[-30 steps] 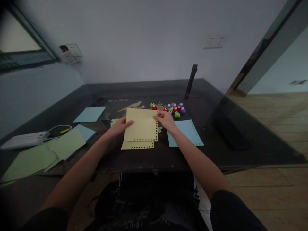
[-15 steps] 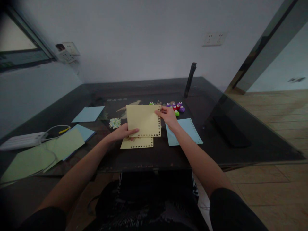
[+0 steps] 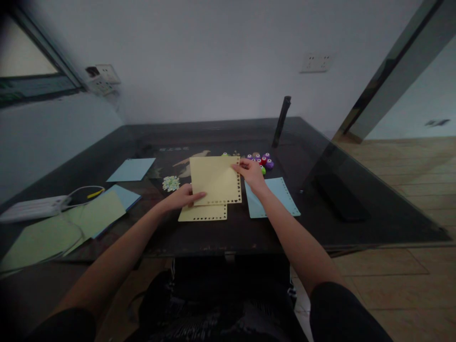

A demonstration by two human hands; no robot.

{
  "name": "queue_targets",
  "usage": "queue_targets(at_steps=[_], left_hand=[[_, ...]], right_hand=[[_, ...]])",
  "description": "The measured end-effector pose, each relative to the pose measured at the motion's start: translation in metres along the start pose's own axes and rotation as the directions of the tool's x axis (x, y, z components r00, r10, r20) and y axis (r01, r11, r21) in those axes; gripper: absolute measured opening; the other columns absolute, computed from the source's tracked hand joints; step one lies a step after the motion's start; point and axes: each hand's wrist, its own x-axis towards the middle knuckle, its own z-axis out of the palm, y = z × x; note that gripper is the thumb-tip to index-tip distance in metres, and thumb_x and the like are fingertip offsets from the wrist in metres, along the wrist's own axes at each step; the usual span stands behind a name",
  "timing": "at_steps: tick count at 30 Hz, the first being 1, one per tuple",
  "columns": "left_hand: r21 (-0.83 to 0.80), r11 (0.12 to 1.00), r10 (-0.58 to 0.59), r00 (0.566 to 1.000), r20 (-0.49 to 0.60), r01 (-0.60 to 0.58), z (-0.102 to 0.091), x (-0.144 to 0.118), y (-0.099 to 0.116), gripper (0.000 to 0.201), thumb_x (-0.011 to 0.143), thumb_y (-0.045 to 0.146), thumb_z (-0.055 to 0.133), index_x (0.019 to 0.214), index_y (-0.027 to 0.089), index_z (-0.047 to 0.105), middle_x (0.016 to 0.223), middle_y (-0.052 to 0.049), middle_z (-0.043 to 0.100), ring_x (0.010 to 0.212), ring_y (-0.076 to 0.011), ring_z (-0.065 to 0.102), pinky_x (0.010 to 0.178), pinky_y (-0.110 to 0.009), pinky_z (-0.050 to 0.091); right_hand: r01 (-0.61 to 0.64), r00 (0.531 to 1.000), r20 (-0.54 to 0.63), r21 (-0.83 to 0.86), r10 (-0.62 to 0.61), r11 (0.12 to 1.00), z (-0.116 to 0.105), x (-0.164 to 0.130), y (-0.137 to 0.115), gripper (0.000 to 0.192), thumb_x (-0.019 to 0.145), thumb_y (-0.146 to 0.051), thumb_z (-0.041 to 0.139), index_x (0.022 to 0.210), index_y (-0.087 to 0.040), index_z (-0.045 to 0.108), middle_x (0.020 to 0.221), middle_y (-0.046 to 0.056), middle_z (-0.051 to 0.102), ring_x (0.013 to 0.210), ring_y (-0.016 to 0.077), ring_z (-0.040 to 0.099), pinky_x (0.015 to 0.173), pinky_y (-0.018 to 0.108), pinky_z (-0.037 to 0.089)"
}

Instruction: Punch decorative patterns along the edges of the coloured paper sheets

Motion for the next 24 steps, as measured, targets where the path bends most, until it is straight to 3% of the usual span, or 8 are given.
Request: queue_targets(at_steps=[9,13,16,19,22,24], left_hand=[[-0.145,0.989,-0.018,0.991,0.136,0.037,-0.015,-0.002,-0.002,0.035,0.077,0.044,0.06,0.062,0.013,0.057,0.046,0.001,0.051,0.04,-0.0074,0.043,0.042,-0.021,0.033],[-0.201,0.976,-0.036,0.974,0.223,0.082,-0.023,-0.007,-0.004,0.029,0.073,0.041,0.065,0.07,0.012,0.061,0.051,0.0,0.056,0.042,-0.0074,0.045,0.042,-0.02,0.033],[-0.211,0.971,-0.053,0.966,0.251,0.108,-0.024,-0.007,-0.007,0.027,0.072,0.039,0.067,0.073,0.012,0.064,0.055,-0.001,0.06,0.043,-0.0083,0.048,0.043,-0.02,0.036],[-0.229,0.966,-0.08,0.981,0.174,0.12,-0.023,-0.005,-0.01,0.027,0.071,0.038,0.068,0.075,0.012,0.065,0.058,-0.003,0.063,0.045,-0.0098,0.052,0.045,-0.022,0.038],[-0.298,0.951,-0.094,0.995,-0.027,0.081,-0.023,0.0,-0.014,0.026,0.071,0.038,0.068,0.072,0.012,0.063,0.057,-0.003,0.063,0.046,-0.0099,0.053,0.044,-0.021,0.037],[-0.355,0.934,-0.118,0.977,-0.18,0.047,-0.024,0.003,-0.016,0.025,0.071,0.036,0.068,0.072,0.012,0.062,0.055,-0.003,0.063,0.045,-0.0095,0.053,0.043,-0.02,0.035]], right_hand=[[-0.071,0.994,0.084,0.057,0.066,0.996,0.004,-0.003,-0.001,0.027,0.063,-0.038,0.072,0.08,-0.017,0.067,0.078,0.005,0.069,0.069,0.0167,0.062,0.069,0.034,0.049],[-0.09,0.978,0.19,0.011,0.086,0.996,0.007,-0.006,-0.002,0.032,0.063,-0.043,0.071,0.08,-0.016,0.066,0.074,0.003,0.068,0.066,0.0167,0.061,0.065,0.031,0.048],[-0.037,0.975,0.216,-0.087,0.055,0.995,0.006,-0.005,0.001,0.032,0.07,-0.049,0.064,0.072,-0.017,0.064,0.064,0.001,0.063,0.057,0.0143,0.056,0.057,0.027,0.044],[0.015,0.99,0.139,-0.167,0.009,0.986,0.002,0.005,0.006,0.036,0.078,-0.052,0.054,0.067,-0.018,0.061,0.057,0.0,0.058,0.05,0.0127,0.05,0.05,0.025,0.039],[0.078,0.994,0.094,-0.311,-0.051,0.947,0.001,0.022,0.008,0.036,0.083,-0.047,0.048,0.072,-0.017,0.064,0.062,0.002,0.062,0.055,0.0145,0.054,0.053,0.026,0.041],[0.122,0.991,0.107,-0.517,-0.077,0.847,0.003,0.035,0.007,0.031,0.086,-0.04,0.047,0.081,-0.016,0.066,0.072,0.004,0.066,0.065,0.0164,0.059,0.06,0.027,0.044]])
